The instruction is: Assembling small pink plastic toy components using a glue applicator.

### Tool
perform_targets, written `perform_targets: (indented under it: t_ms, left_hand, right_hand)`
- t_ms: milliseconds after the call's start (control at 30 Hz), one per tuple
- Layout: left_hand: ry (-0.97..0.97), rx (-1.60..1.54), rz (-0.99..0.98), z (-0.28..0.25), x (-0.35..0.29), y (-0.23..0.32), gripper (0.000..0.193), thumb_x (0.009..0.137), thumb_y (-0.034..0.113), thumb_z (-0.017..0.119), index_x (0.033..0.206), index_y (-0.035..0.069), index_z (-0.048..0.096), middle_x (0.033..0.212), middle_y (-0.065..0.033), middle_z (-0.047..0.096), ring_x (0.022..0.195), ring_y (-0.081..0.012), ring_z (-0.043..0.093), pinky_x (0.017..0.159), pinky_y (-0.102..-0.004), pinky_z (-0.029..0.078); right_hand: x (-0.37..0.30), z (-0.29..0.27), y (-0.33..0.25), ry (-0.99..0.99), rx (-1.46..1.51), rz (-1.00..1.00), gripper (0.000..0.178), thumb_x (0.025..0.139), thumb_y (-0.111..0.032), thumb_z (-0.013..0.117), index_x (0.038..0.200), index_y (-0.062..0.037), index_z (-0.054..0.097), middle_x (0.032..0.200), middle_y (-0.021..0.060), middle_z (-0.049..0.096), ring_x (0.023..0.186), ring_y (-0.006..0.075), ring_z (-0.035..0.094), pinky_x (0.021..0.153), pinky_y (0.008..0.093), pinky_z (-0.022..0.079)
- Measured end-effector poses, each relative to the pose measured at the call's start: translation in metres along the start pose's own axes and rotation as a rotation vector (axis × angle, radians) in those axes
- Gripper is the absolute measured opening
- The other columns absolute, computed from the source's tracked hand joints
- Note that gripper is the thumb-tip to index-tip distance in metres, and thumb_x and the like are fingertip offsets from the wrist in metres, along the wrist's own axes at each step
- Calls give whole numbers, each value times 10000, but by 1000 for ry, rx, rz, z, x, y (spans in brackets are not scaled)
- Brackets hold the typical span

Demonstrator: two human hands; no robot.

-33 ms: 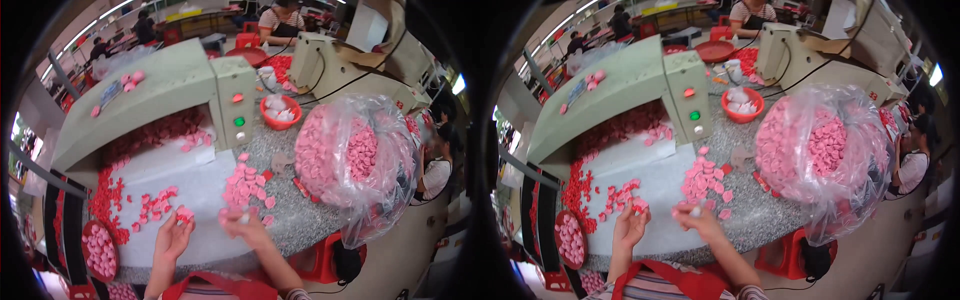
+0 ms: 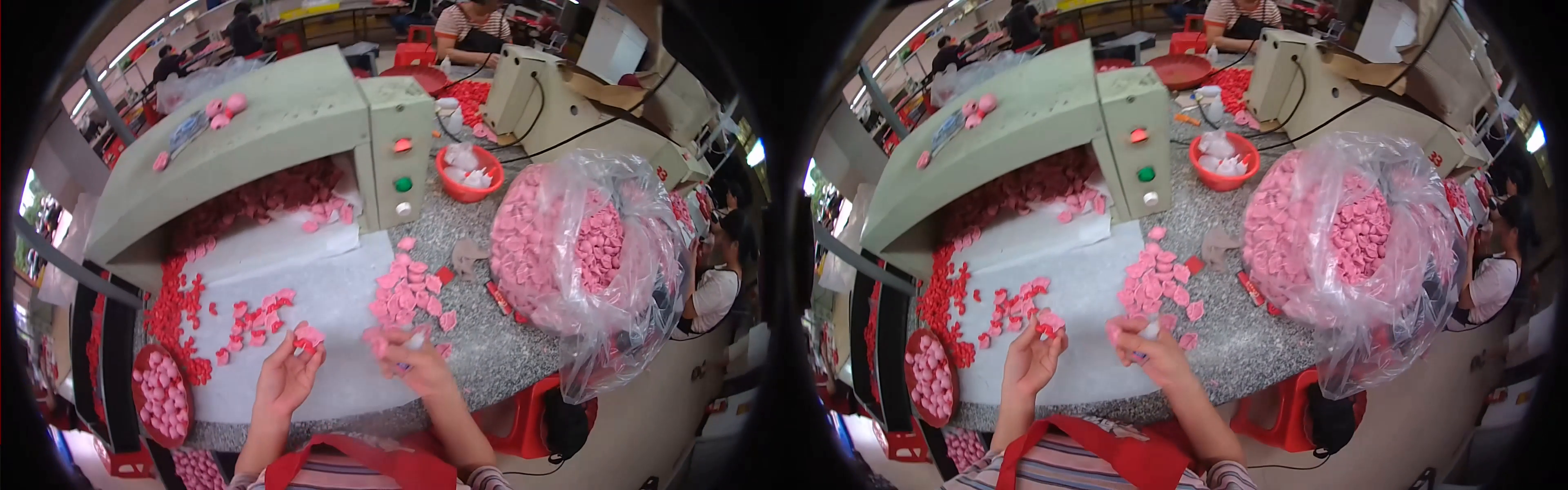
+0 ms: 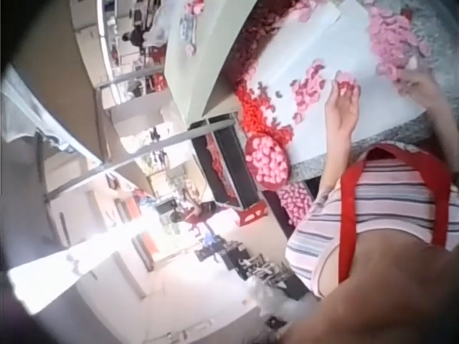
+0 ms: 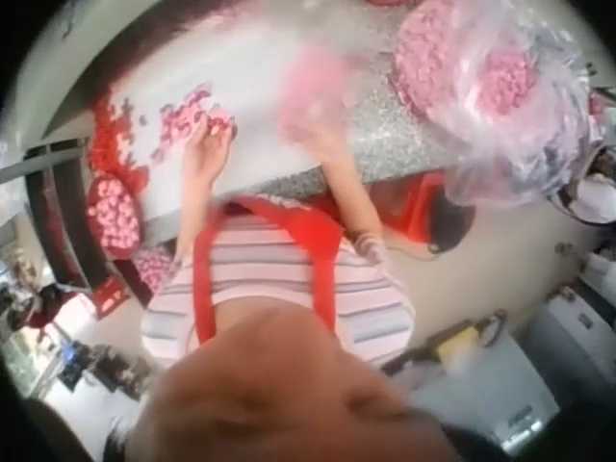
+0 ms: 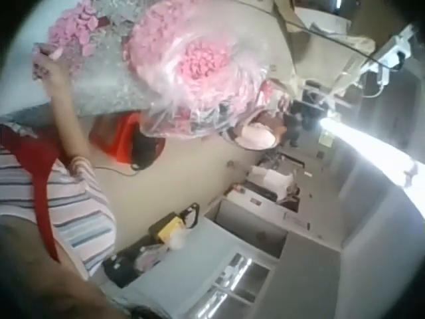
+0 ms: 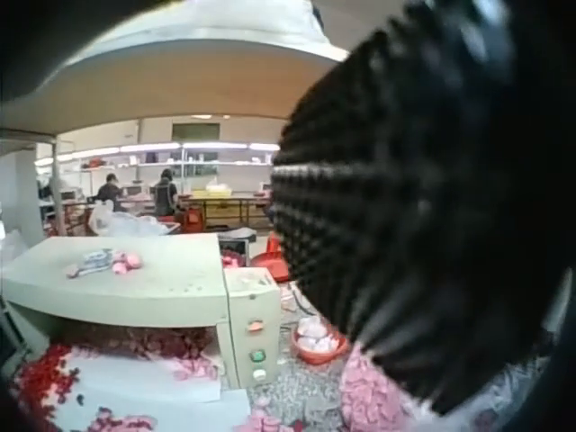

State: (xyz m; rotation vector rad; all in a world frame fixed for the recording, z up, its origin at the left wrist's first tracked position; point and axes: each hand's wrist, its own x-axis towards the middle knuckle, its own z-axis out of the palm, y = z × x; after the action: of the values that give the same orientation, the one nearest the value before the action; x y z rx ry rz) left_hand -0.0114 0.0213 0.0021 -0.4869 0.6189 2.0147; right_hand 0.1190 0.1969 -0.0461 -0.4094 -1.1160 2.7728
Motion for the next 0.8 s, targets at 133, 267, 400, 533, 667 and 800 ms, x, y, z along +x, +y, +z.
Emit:
perform_targets:
  t_ms: [133, 267, 400, 533, 667, 800]
  left_hand:
    - [-104, 82, 17, 1, -1, -8, 298, 878, 205, 478, 1128, 44, 454, 980, -123, 533, 904, -269, 538, 772, -306, 512]
    - [-173, 181, 72, -2, -14, -11, 369, 888, 214, 461, 1171, -16, 407, 1029, -151, 533, 933, -255, 562, 806, -315, 496]
    - [-195, 244, 112, -7, -23, -12, 400, 889, 217, 457, 1199, -27, 385, 1040, -155, 538, 951, -241, 560, 817, -318, 490]
    - [-180, 248, 169, -11, -23, -9, 415, 887, 215, 461, 1215, -23, 375, 1040, -140, 544, 952, -238, 561, 832, -318, 479]
    - [-149, 168, 296, -20, -21, 7, 413, 888, 211, 460, 1218, -23, 374, 1035, -128, 541, 950, -232, 560, 830, -313, 477]
    - [-108, 140, 396, -32, -19, 19, 400, 887, 207, 465, 1204, -28, 398, 1025, -108, 553, 950, -213, 556, 824, -301, 473]
  right_hand:
    - [-2, 5, -4, -119, 383, 49, 358, 769, -174, 596, 1048, 32, 509, 809, 41, 531, 654, 124, 493, 514, 253, 353]
    - [-4, 12, 8, -232, 446, 77, 415, 780, -161, 574, 1138, 17, 463, 892, 56, 525, 675, 141, 492, 521, 263, 357]
    - [-6, 24, 10, -215, 436, 99, 419, 782, -156, 562, 1152, 9, 456, 946, 78, 540, 675, 152, 492, 523, 270, 358]
    - [-3, 40, 6, -84, 315, 162, 373, 736, -188, 635, 1027, 19, 527, 894, 84, 516, 618, 123, 455, 509, 252, 364]
    - [3, 52, 37, 324, -967, -23, 293, 668, -228, 717, 827, -9, 605, 732, 75, 596, 587, 175, 567, 514, 290, 431]
    - [5, 51, 60, 446, -1623, -269, 285, 639, -258, 733, 785, -42, 618, 752, 86, 620, 655, 235, 616, 574, 319, 474]
